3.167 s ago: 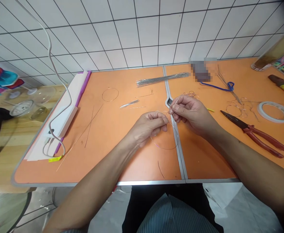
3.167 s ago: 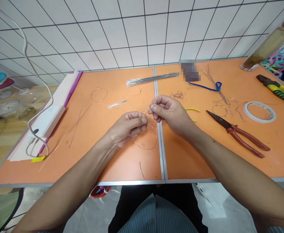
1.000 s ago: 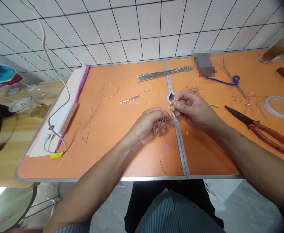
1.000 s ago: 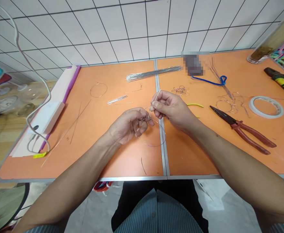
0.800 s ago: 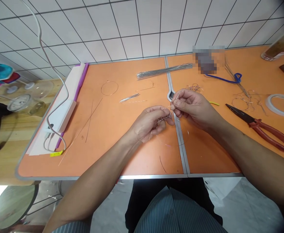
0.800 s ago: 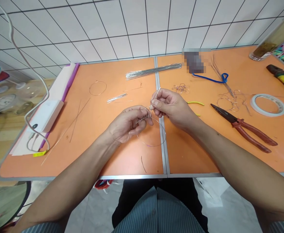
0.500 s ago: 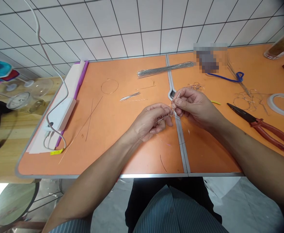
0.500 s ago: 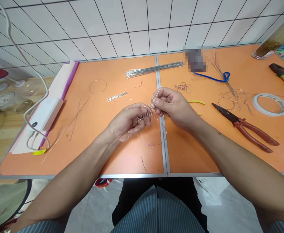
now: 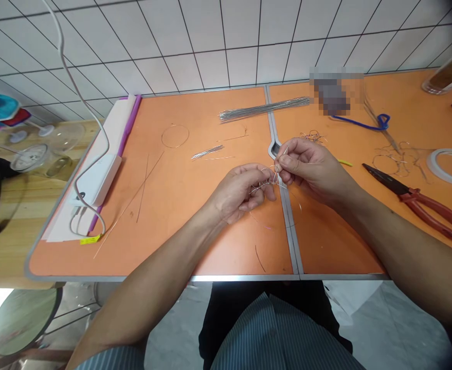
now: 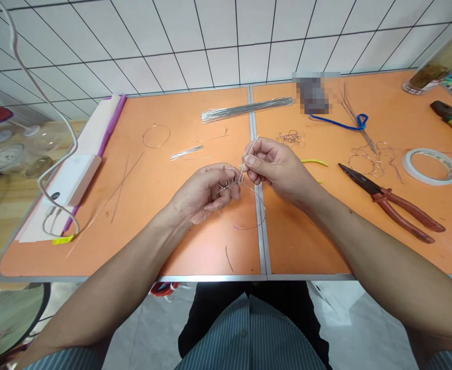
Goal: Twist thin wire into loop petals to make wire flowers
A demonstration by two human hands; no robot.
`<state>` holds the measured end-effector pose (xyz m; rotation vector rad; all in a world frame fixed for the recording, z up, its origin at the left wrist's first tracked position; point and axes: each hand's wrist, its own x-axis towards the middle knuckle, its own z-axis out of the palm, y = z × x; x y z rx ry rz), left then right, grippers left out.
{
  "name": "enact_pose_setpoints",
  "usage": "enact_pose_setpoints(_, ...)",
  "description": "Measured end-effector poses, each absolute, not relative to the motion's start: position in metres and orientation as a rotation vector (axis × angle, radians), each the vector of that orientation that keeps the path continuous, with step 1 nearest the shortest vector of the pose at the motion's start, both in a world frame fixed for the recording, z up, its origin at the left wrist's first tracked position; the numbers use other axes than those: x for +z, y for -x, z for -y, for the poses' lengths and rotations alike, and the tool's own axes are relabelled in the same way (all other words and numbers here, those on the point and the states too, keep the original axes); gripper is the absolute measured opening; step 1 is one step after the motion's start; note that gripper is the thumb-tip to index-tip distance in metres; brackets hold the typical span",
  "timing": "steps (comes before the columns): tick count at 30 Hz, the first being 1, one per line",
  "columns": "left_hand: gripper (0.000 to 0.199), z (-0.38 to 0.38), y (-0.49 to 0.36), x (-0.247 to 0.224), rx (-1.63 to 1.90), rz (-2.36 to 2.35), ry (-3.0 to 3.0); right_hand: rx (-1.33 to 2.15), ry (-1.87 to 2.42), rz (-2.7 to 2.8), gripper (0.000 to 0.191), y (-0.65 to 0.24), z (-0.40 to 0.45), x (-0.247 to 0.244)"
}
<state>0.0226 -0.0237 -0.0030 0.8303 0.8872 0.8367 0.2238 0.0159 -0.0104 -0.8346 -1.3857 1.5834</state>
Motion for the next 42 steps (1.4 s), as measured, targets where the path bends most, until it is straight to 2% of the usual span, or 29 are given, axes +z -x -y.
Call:
enact_pose_setpoints(24,0.029,0.024,-0.022,-0.003,0.862,-0.964,-0.860,1.652,0.828,1.357,0.045,-0.221,-0.014,-0.010)
enact_pose_setpoints(36,0.018,0.024,-0.022,-0.005,0.899,-0.974,-0.887,1.649,0.844,1.348,0.044,-0.220,-0.013,-0.010)
enact_pose_setpoints(39,0.022,0.023,-0.020,-0.003,0.917,-1.001,-0.885,1.554,0.914,1.449,0.040,-0.233,-0.018,0.000)
enact_pose_setpoints(42,0.024,0.021,-0.016,-0.001,0.970,-1.018,-0.868,1.164,1.110,1.752,0.031,-0.260,-0.025,0.019)
